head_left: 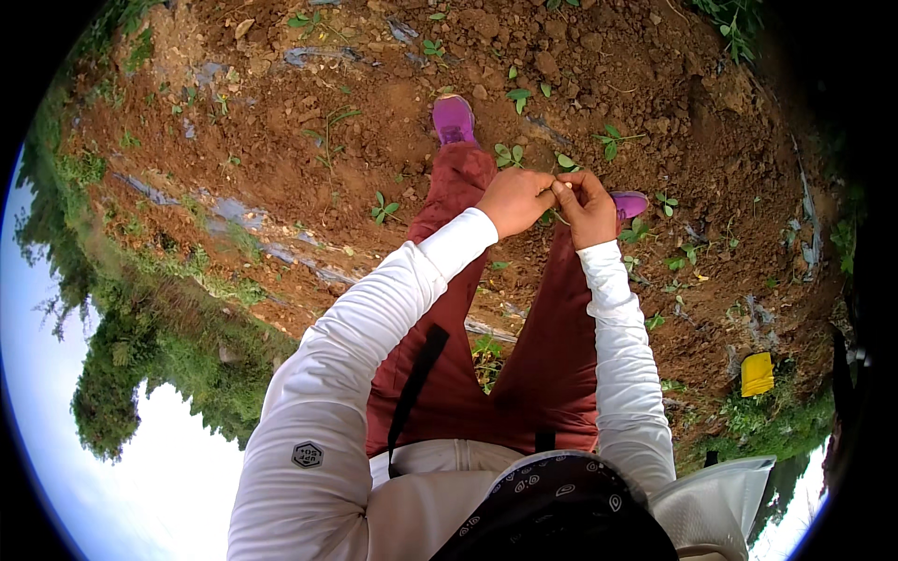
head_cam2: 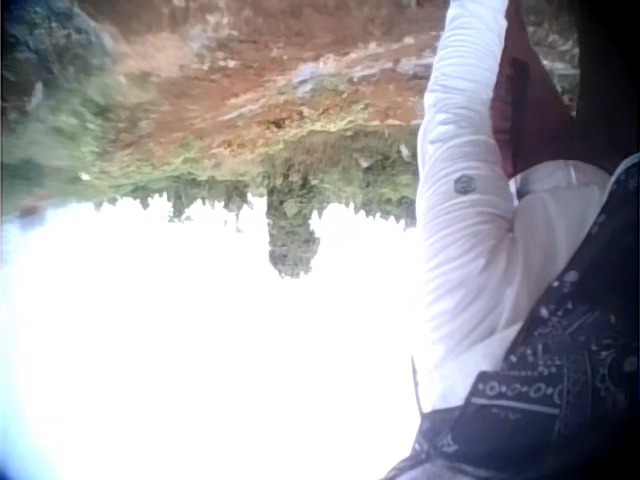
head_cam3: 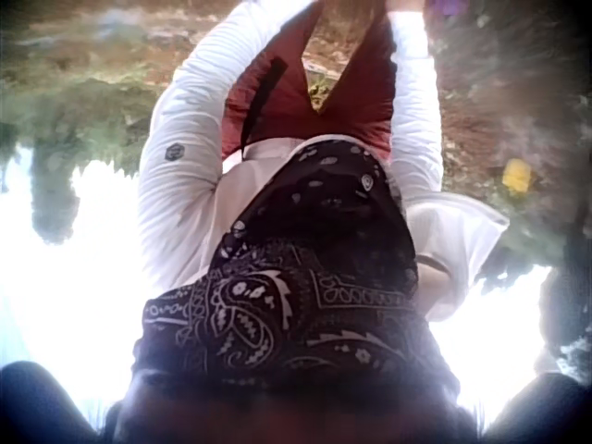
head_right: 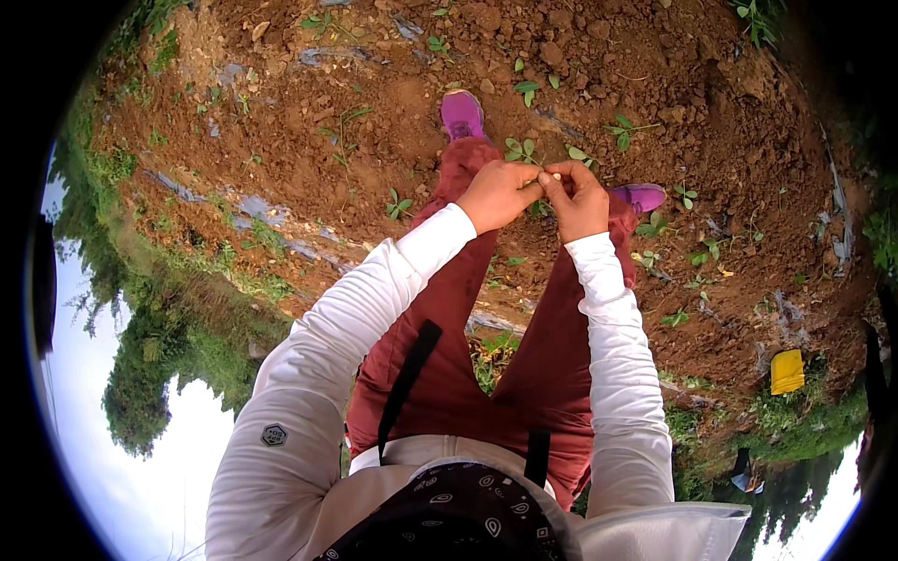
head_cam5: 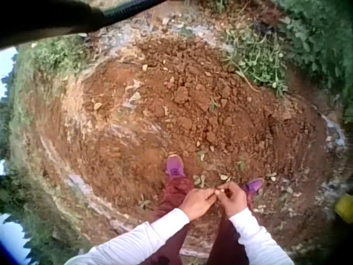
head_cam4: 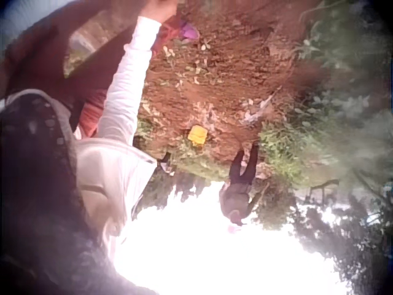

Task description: The person pulls peanut plants from the soil by hand, shakes off excess dirt, and gathers them into a pile. They then pick up loose peanuts from the ground and place them into a yellow bucket.

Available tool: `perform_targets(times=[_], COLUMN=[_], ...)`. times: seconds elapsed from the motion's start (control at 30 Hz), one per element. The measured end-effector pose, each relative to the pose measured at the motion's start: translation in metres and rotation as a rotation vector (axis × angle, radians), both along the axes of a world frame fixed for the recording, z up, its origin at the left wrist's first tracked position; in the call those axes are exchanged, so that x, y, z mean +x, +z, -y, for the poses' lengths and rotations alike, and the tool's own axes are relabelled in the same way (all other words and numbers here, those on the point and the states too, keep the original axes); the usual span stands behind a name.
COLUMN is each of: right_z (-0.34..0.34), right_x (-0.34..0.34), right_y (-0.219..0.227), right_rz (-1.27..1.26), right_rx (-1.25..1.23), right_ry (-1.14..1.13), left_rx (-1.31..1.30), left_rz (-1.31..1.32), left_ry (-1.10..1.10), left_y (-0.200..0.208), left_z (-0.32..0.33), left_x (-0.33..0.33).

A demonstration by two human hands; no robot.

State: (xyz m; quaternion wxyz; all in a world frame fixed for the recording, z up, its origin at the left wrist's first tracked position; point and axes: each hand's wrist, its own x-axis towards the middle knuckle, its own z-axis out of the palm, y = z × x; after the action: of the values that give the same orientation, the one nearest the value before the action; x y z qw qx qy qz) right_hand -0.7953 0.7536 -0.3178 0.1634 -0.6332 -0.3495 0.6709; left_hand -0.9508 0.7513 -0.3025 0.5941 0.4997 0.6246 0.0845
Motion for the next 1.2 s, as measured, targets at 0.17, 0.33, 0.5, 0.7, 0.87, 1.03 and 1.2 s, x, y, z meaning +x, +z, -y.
perform_targets(times=[0.17,0.33,0.5,0.7,0.87,1.03,1.2], right_z=[-0.035,-0.07,-0.078,-0.098,-0.109,-0.137,-0.161], right_x=[-0.053,-0.13,-0.204,-0.247,-0.252,-0.259,-0.285], right_y=[0.008,0.036,0.057,0.067,0.065,0.074,0.08], right_rz=[-0.062,-0.24,-0.32,0.141,-0.048,-0.353,-0.465], right_rx=[-0.105,-0.209,-0.229,0.122,0.071,-0.302,-0.585], right_ry=[-0.409,-0.425,-0.154,0.351,0.277,-0.044,-0.315], left_rx=[-0.138,-0.312,-0.309,0.0,0.094,0.122,0.127], left_rz=[-0.027,-0.037,0.16,-0.13,-0.052,-0.081,-0.036], left_ry=[0.305,0.698,0.67,0.316,0.361,0.394,0.454], left_y=[0.027,0.027,0.039,0.084,0.087,0.1,0.1], left_z=[-0.013,-0.017,-0.038,-0.069,-0.076,-0.104,-0.133], left_x=[-0.044,-0.114,-0.178,-0.221,-0.236,-0.237,-0.264])
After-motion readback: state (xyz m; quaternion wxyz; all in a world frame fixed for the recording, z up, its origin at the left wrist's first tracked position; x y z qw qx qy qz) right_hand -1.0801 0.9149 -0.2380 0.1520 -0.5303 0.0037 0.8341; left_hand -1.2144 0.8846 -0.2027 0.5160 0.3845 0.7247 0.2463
